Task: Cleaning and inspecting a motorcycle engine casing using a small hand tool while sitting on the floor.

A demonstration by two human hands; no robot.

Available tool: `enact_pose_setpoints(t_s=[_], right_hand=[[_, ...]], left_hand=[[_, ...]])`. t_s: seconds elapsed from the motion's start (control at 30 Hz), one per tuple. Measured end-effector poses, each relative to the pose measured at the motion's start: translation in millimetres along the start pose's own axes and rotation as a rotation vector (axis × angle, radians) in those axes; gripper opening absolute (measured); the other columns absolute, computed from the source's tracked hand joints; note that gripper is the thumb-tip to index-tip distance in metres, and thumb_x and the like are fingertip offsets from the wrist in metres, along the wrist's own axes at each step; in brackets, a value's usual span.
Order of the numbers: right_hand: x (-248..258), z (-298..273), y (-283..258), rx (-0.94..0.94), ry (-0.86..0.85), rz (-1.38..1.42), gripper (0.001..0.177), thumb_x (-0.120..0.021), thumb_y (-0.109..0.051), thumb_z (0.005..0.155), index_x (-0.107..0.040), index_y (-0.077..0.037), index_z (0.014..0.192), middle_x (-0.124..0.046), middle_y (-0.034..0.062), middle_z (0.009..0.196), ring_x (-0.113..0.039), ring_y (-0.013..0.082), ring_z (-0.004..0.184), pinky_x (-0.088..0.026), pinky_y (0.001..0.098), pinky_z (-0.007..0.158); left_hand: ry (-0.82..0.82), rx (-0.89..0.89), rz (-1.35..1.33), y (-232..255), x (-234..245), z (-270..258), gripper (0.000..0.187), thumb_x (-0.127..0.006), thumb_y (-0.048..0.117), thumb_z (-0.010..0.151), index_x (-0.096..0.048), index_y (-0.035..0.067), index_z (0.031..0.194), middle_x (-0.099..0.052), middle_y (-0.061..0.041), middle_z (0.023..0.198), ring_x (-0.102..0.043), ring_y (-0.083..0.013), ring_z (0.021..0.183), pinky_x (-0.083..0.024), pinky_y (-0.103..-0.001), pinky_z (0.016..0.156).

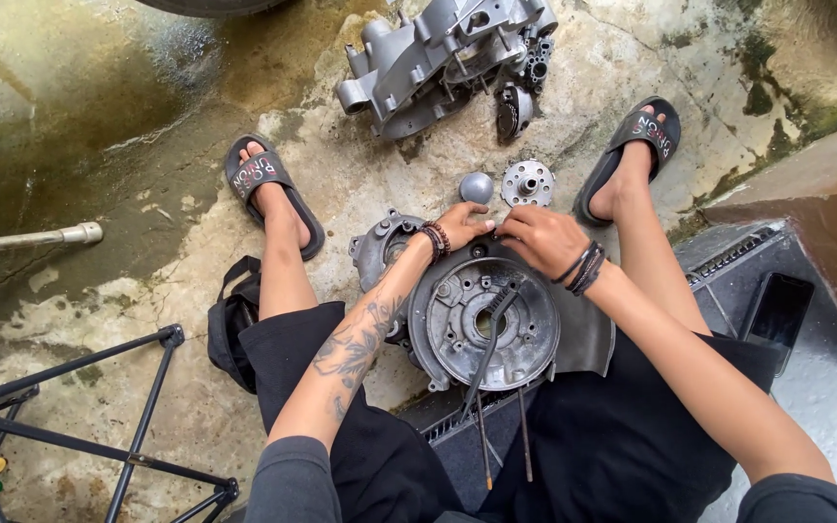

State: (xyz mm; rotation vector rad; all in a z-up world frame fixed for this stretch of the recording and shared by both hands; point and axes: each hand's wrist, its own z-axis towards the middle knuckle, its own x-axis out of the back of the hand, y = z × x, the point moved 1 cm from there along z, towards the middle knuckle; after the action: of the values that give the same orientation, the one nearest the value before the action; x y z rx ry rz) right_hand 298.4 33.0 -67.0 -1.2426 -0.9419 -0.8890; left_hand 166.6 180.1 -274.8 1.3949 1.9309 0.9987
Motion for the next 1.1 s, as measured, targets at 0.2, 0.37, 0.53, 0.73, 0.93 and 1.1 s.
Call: enact_pose_setpoints(t_s=[0.2,0.37,0.53,0.73,0.93,1.1], right_hand=[[-17.6,-3.4,4.7,0.23,0.08,-0.145,0.021,-0.047,-0.022,0.108,-0.061,-0.014,0.095,-0.06,0.0032,0.097,-0.062,0.0212,0.088,-0.055,0.0317,0.069],[-18.0,0.7,0.4,0.298,0.124,-0.266,0.022,-0.046,-0.02,0.108,-0.06,-0.015,0.091,-0.055,0.003,0.093,-0.058,0.0196,0.085,-0.052,0.0298,0.064],[-6.3,7.2,-4.9,0.332,0.178,-0.308,0.025,-0.049,-0.021,0.109,-0.055,-0.016,0.085,-0.053,0.002,0.089,-0.057,0.0191,0.083,-0.05,0.0278,0.065],[1.2,13.4,-12.1,0.355,0.111,-0.277,0.02,-0.049,-0.017,0.106,-0.06,-0.015,0.089,-0.055,0.0029,0.094,-0.057,0.0199,0.085,-0.051,0.0297,0.065],[-4.3,12.7,-5.6,0.337,0.098,-0.301,0.021,-0.053,-0.015,0.105,-0.058,-0.016,0.085,-0.056,0.0023,0.092,-0.059,0.0192,0.086,-0.051,0.0275,0.063],[-12.6,8.6,-2.2,0.314,0.107,-0.343,0.022,-0.051,-0.02,0.106,-0.055,-0.016,0.084,-0.054,0.0009,0.09,-0.057,0.0183,0.084,-0.05,0.0277,0.062]], left_hand=[[0.052,-0.029,0.037,19.9,-3.6,-18.1,0.06,-0.077,0.041,0.092,-0.057,0.014,0.142,-0.078,-0.011,0.091,-0.074,-0.0175,0.088,-0.062,-0.033,0.079],[0.07,-0.058,0.127,18.1,-6.1,-12.2,0.052,-0.075,0.046,0.091,-0.062,0.023,0.136,-0.079,-0.006,0.088,-0.076,-0.016,0.09,-0.062,-0.034,0.081],[0.058,-0.054,0.153,26.0,-5.2,-21.3,0.05,-0.073,0.046,0.092,-0.061,0.027,0.136,-0.08,-0.005,0.091,-0.076,-0.0185,0.097,-0.06,-0.037,0.088],[0.055,-0.071,0.12,6.5,-11.9,-0.8,0.048,-0.072,0.044,0.093,-0.061,0.026,0.136,-0.08,-0.004,0.091,-0.076,-0.0161,0.096,-0.06,-0.036,0.089],[0.013,-0.063,0.185,16.6,-6.9,-11.9,0.05,-0.069,0.048,0.095,-0.059,0.025,0.139,-0.08,-0.005,0.097,-0.074,-0.0208,0.104,-0.058,-0.039,0.095],[0.044,-0.048,0.182,19.5,-7.1,-15.4,0.05,-0.071,0.05,0.092,-0.061,0.027,0.136,-0.081,-0.001,0.093,-0.075,-0.0178,0.101,-0.058,-0.039,0.095]])
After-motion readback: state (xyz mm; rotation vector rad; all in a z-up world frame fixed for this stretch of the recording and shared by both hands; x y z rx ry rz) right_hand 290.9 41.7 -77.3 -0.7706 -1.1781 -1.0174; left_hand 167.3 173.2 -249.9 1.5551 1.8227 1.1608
